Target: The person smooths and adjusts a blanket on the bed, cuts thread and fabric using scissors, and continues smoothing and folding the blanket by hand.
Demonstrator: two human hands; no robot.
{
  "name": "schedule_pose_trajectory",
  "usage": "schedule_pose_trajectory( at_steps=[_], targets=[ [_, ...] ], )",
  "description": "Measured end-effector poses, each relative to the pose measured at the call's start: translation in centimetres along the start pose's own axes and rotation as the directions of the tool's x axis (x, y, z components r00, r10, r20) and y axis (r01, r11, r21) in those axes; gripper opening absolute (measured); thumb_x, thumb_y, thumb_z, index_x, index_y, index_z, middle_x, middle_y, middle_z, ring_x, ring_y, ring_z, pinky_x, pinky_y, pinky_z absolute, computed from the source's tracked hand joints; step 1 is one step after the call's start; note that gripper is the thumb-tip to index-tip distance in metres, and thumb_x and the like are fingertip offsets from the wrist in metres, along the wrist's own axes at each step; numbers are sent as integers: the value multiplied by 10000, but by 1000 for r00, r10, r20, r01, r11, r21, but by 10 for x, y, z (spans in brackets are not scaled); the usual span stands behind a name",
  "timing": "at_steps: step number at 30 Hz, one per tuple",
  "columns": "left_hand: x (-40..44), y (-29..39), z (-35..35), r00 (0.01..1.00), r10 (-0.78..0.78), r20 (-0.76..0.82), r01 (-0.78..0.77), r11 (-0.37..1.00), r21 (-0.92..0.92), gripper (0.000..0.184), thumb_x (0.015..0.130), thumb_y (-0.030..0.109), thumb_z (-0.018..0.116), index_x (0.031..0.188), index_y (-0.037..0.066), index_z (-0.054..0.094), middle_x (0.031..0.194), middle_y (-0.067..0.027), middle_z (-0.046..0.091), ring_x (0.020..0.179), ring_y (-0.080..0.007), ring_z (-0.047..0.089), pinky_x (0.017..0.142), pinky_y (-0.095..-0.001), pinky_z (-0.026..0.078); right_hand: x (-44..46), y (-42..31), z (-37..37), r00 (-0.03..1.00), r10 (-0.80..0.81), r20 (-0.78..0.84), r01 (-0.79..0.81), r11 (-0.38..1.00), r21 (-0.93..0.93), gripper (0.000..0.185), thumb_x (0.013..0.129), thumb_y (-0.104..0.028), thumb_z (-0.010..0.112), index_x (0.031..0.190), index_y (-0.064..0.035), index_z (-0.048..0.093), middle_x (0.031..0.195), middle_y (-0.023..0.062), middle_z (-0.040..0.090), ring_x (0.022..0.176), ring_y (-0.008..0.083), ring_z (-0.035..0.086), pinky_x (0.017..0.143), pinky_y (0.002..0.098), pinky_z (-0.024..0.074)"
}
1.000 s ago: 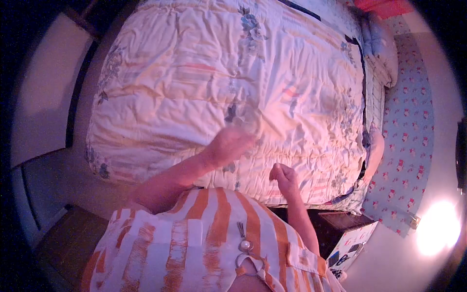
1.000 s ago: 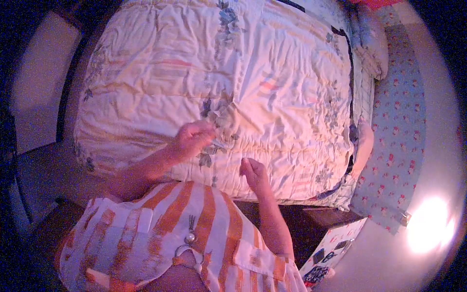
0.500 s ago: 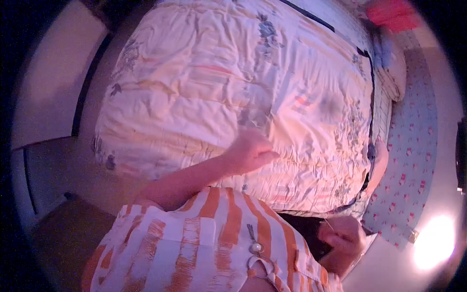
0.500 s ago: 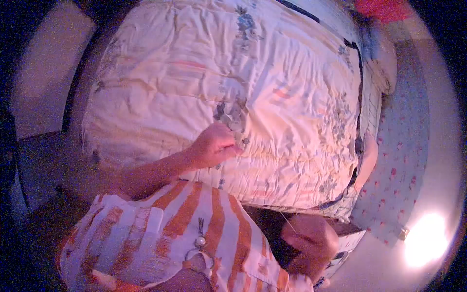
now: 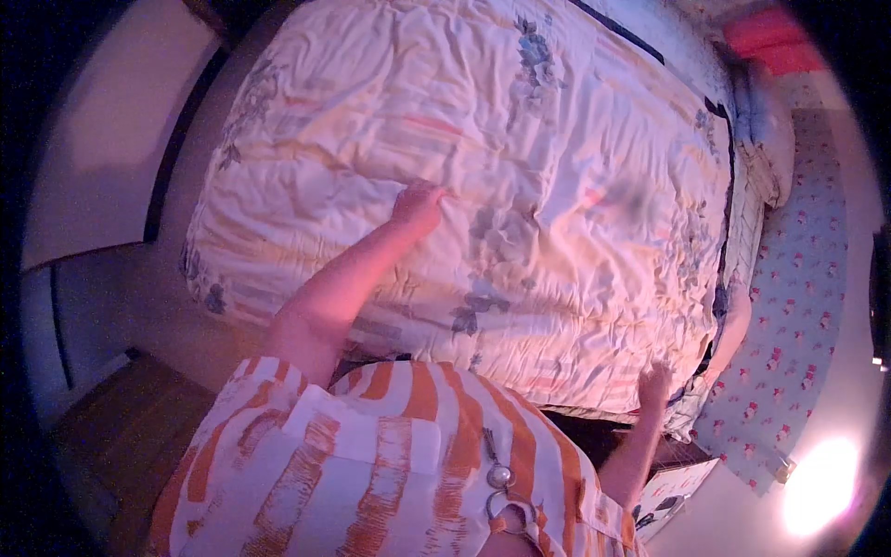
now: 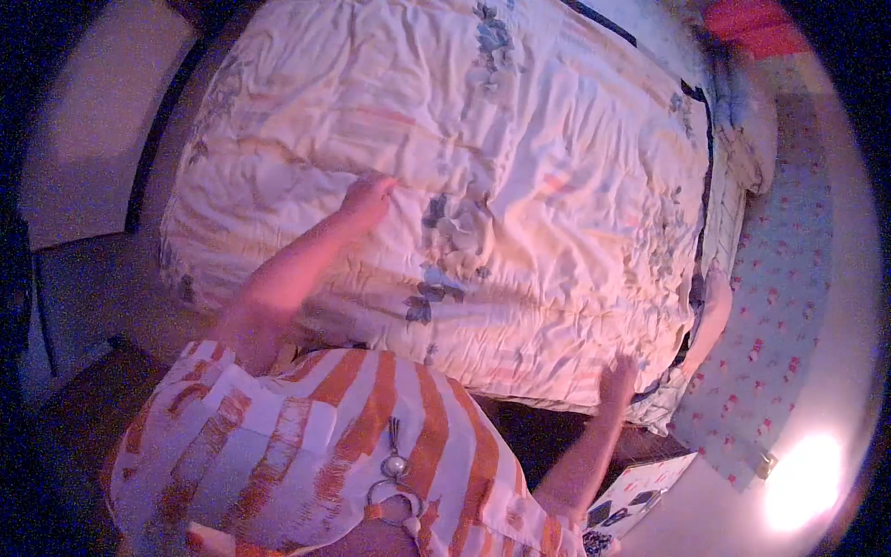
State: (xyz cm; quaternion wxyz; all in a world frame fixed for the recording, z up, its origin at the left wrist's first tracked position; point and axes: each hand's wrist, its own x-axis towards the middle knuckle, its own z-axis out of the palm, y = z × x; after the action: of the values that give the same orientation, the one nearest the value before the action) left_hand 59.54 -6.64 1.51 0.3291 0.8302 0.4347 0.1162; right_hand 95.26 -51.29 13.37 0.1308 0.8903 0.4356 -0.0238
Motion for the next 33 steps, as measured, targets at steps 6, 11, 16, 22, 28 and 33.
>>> schedule_pose_trajectory(
  at_steps=[6,11,16,22,28,33],
  targets=[
    [4,-7,8,994,-31,-104,39,996,76,183,687,89,485,835,99,593,858,-110,534,886,-293,479,771,-391,383,122,-299,-32,833,-481,-274,507,466,725,366,712,-47,547,1070,-101,497,1129,140,459,1053,323,411,896,386,331],
    [-10,-33,14,990,70,-126,-62,996,64,145,647,52,504,771,82,573,829,-94,526,854,-285,481,747,-383,389,177,-356,14,922,-387,-10,339,795,502,459,716,-243,574,1134,-109,439,1225,160,366,1112,340,350,931,401,298],
    [-21,-30,8,970,180,-165,-172,983,64,177,642,29,492,799,75,558,818,-89,521,856,-285,478,747,-382,387,193,-332,50,925,-369,-90,356,762,541,578,704,-316,583,1191,-84,375,1249,166,337,1149,332,313,953,394,270],
    [-13,-21,2,981,158,-111,-155,987,34,353,639,19,460,982,67,527,958,-128,526,913,-319,457,782,-414,365,193,-332,49,931,-358,-76,328,723,609,582,711,-315,588,1197,-80,369,1256,165,329,1163,327,298,965,386,258],
    [-7,-16,8,991,105,-80,-89,979,186,343,672,29,436,988,114,540,933,-77,539,925,-270,464,770,-417,357,193,-333,54,934,-354,-46,305,723,620,589,712,-283,594,1224,-112,359,1285,159,292,1184,313,275,976,364,239],
    [5,-17,5,983,-117,141,95,984,151,244,643,58,472,862,141,540,917,-46,549,943,-258,459,763,-408,351,192,-333,52,935,-349,-71,314,714,626,589,708,-282,598,1222,-126,354,1273,158,307,1176,318,279,969,376,248]
  ],
)
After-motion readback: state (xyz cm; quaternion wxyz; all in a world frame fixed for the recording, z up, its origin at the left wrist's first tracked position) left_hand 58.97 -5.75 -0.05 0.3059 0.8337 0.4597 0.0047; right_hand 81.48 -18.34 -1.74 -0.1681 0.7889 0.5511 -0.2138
